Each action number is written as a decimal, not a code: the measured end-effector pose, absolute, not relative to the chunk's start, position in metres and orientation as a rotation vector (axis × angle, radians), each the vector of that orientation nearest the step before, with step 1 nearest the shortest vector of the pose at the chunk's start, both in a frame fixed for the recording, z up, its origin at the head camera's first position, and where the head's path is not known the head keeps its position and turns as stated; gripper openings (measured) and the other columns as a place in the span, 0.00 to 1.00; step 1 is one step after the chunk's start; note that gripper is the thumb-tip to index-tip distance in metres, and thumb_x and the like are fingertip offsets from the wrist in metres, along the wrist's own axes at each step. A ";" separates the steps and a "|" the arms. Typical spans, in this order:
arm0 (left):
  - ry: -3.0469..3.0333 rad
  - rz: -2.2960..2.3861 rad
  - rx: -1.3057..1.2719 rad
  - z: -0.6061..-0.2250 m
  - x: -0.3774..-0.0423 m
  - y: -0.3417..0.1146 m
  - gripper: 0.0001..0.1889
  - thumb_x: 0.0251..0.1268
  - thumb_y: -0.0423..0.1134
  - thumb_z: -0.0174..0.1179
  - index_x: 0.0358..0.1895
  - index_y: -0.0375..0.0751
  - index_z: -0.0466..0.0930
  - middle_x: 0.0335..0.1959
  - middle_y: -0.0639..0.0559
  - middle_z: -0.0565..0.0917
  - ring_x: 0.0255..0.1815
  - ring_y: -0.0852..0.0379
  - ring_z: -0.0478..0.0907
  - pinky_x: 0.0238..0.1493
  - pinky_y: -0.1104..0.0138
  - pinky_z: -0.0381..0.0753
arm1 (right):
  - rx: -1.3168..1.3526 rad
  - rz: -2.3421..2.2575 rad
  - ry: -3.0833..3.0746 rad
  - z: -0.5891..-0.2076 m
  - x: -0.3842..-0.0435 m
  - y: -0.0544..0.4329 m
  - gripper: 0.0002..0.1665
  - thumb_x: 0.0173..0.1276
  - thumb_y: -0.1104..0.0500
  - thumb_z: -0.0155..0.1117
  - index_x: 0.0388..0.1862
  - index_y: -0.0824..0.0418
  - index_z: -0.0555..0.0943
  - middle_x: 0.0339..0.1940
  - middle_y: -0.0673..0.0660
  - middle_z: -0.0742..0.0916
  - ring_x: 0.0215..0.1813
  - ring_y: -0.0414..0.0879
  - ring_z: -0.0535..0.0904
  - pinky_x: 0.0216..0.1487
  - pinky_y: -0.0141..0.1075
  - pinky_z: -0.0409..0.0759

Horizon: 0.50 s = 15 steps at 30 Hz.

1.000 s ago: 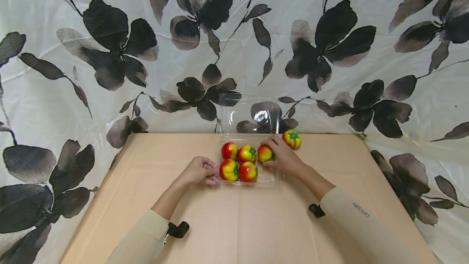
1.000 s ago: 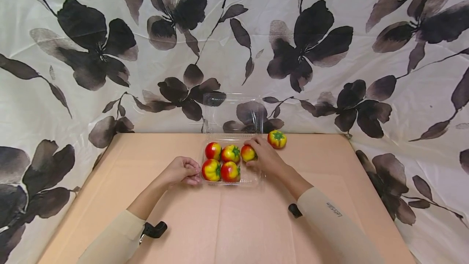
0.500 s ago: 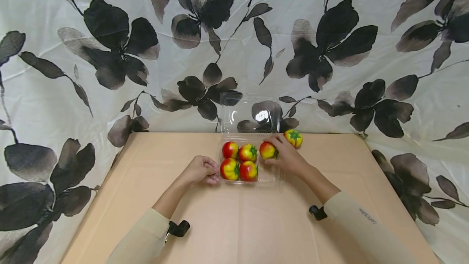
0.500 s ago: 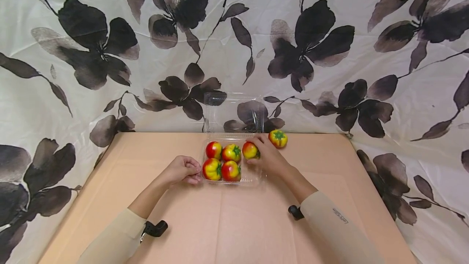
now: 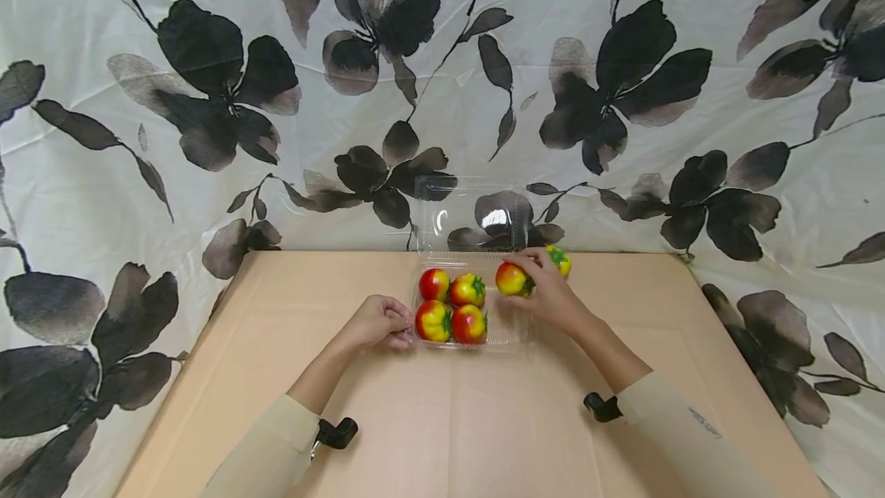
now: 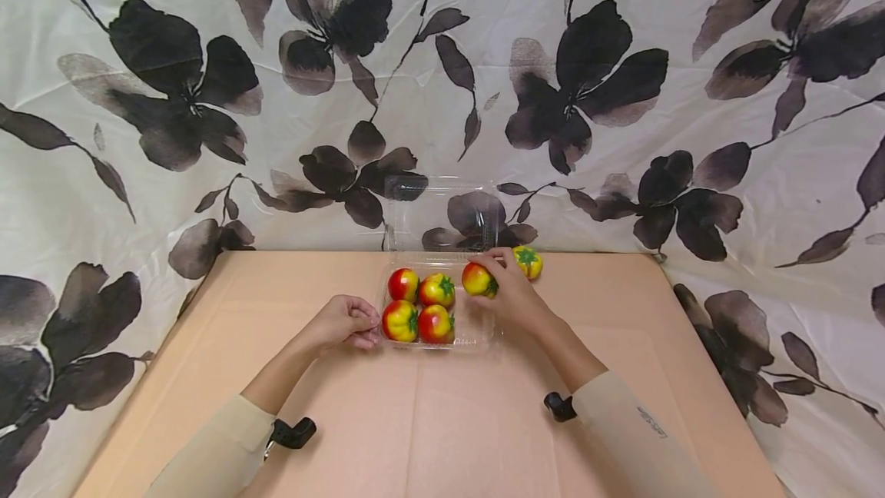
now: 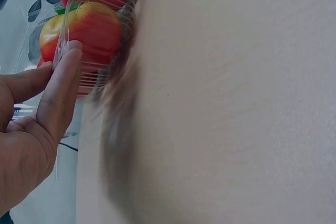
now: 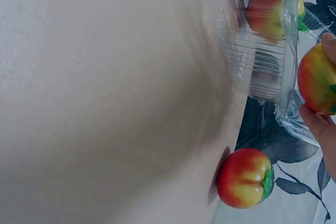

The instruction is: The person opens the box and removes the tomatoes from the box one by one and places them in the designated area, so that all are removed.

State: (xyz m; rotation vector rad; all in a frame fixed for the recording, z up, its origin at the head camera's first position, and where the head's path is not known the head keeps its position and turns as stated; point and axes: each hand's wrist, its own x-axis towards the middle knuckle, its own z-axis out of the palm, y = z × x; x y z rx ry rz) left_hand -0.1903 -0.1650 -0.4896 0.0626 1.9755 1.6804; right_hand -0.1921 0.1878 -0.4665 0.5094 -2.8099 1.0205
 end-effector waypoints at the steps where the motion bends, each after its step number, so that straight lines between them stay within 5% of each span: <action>1: 1.978 1.680 0.065 -0.490 -0.190 -0.165 0.07 0.72 0.23 0.59 0.47 0.20 0.77 0.28 0.43 0.86 0.26 0.54 0.86 0.33 0.61 0.93 | 0.508 1.027 -2.805 -0.466 -0.191 0.189 0.43 0.59 0.55 0.83 0.72 0.49 0.75 0.66 0.62 0.70 0.66 0.63 0.72 0.66 0.60 0.82; 15: 1.983 1.688 0.042 -0.490 -0.189 -0.164 0.06 0.71 0.22 0.59 0.47 0.20 0.77 0.27 0.43 0.86 0.25 0.54 0.87 0.34 0.59 0.93 | 0.424 1.051 -2.740 -0.464 -0.180 0.201 0.47 0.56 0.56 0.84 0.73 0.53 0.72 0.66 0.63 0.72 0.64 0.63 0.74 0.66 0.62 0.82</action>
